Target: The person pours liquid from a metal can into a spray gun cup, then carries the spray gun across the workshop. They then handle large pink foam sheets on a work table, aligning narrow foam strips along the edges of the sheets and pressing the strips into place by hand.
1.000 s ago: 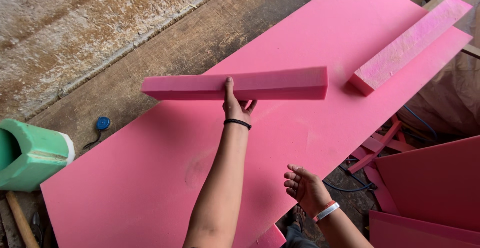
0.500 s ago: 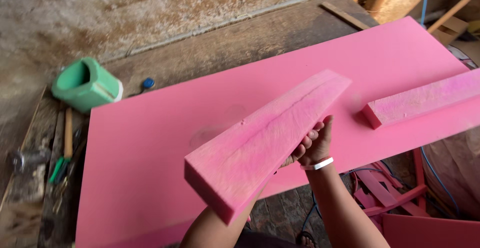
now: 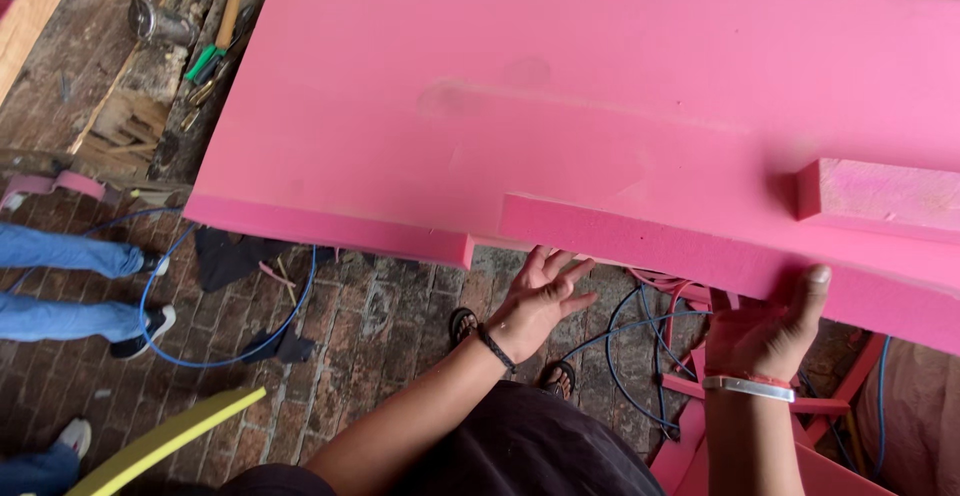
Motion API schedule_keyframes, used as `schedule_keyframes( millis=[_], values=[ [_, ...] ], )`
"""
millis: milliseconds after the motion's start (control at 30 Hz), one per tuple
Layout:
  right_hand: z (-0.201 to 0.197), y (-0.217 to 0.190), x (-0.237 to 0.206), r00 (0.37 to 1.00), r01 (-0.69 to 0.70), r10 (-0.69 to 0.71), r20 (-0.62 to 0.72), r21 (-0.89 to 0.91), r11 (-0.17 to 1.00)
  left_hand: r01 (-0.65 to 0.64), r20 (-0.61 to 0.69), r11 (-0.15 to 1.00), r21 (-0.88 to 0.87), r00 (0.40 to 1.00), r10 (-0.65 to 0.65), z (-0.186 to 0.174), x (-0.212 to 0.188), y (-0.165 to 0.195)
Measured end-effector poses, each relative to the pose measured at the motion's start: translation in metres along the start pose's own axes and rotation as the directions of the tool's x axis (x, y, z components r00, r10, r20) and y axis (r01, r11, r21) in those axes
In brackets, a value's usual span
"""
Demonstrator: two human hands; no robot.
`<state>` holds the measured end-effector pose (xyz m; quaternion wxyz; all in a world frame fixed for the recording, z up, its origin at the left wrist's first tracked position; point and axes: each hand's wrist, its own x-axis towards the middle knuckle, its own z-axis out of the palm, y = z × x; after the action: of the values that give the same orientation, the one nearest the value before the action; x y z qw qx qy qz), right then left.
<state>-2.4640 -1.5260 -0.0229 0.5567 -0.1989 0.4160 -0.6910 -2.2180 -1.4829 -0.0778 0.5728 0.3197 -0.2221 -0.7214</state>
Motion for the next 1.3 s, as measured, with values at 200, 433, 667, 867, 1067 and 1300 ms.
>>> schedule_keyframes(
  millis=[200, 433, 667, 867, 1067, 1300],
  values=[
    [-0.032, 0.058, -0.027, 0.959, -0.254, 0.256, -0.126, 0.032, 0.967, 0.044, -0.323, 0.976, -0.211, 0.940, -0.112, -0.034, -0.004, -0.043],
    [-0.032, 0.147, -0.062, 0.821, -0.566, 0.568, -0.061, 0.047, 0.823, 0.117, -0.390, 0.986, -0.114, 0.908, -0.153, -0.088, -0.023, -0.099],
    [-0.016, 0.189, -0.060, 0.860, -0.499, 0.499, -0.109, 0.028, 0.866, 0.357, -0.328, 0.163, 0.920, 0.927, -0.184, -0.154, -0.053, -0.034],
    [-0.002, 0.209, -0.058, 0.886, -0.419, 0.414, -0.209, 0.021, 0.908, 0.156, -0.099, -0.326, 0.932, 0.978, 0.183, -0.191, -0.031, 0.043],
    [0.004, 0.221, -0.055, 0.883, -0.392, 0.385, -0.268, 0.029, 0.920, 0.000, 0.037, -0.466, 0.885, 0.997, 0.070, -0.210, 0.004, 0.054],
    [0.003, 0.234, -0.058, 0.890, -0.379, 0.370, -0.265, 0.021, 0.925, -0.097, 0.149, -0.429, 0.898, 0.985, 0.089, -0.239, -0.004, 0.046]
  ],
)
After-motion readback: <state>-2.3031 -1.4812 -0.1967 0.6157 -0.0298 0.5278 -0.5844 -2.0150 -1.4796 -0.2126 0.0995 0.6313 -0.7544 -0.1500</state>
